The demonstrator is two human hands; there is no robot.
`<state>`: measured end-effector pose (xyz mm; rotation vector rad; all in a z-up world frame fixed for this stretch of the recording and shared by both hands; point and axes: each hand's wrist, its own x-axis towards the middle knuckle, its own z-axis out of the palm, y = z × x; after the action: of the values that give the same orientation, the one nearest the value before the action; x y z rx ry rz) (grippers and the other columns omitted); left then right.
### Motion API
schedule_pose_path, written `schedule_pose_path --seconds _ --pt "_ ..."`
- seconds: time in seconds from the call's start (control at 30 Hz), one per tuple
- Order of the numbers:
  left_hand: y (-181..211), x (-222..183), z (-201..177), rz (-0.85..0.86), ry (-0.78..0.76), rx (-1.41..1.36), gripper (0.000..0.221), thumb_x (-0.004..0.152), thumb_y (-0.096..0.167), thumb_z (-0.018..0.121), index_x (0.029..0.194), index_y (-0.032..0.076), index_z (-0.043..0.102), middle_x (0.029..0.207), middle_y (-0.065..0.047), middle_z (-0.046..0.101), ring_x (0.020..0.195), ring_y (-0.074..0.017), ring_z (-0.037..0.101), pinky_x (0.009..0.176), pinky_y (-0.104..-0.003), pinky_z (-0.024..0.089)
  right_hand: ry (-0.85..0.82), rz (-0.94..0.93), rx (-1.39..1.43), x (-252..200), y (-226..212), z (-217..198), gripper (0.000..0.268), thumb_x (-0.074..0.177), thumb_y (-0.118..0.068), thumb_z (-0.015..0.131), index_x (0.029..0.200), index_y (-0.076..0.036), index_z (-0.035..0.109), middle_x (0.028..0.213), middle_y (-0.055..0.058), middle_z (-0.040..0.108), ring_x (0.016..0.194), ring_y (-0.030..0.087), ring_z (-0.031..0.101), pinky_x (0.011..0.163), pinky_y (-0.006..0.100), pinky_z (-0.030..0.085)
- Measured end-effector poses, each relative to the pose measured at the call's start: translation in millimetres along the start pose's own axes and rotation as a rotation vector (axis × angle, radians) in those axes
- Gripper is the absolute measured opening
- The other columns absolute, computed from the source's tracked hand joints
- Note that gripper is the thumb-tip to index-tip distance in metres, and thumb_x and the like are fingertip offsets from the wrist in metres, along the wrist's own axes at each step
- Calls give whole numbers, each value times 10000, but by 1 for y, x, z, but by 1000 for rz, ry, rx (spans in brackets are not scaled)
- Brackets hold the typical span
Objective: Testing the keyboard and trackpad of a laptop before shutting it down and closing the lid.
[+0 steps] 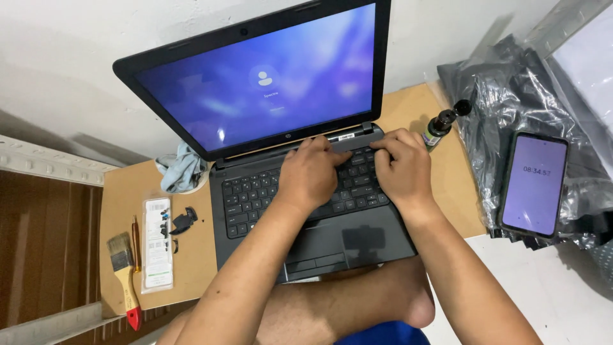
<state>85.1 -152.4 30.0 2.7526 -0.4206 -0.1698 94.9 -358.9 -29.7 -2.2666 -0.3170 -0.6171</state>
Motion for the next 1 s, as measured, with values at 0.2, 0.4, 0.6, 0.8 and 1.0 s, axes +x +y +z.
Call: schedule_pose_path --seconds 0.2,0.4,0.6,0.8,1.0 --pt "7 -5 7 61 75 158 365 947 160 527 1160 304 786 1040 -30 631 1050 -285 605 805 -450 484 -39 -3 -28 4 -13 -7 245 898 -12 592 923 -88 823 863 81 712 906 311 675 826 392 567" --pt "2 5 33 185 217 361 340 935 151 562 1146 296 787 1026 -18 627 1008 -259 605 757 -427 473 -24 12 -11 2 -9 -7 245 895 -26 600 934 -111 826 886 57 724 955 304 681 841 399 570" --pt "11 11 13 71 120 -33 434 903 43 508 1151 244 802 1112 -57 696 1112 -322 635 849 -447 548 -169 200 52 -8 -51 -50 346 910 41 542 1180 8 757 1137 160 725 1071 398 681 892 479 572" --pt "17 13 15 84 95 37 434 900 92 528 1182 296 788 1172 -6 660 1175 -268 600 918 -445 532 -115 240 90 -16 -59 -49 245 934 31 608 1116 6 771 1146 154 704 1106 385 685 906 481 591" --pt "19 15 8 85 -3 76 464 918 111 514 1249 327 755 1219 15 607 1206 -240 558 964 -458 498 -144 189 53 -19 -49 -43 267 926 10 620 1116 -49 799 1184 137 688 1108 365 686 901 469 600"
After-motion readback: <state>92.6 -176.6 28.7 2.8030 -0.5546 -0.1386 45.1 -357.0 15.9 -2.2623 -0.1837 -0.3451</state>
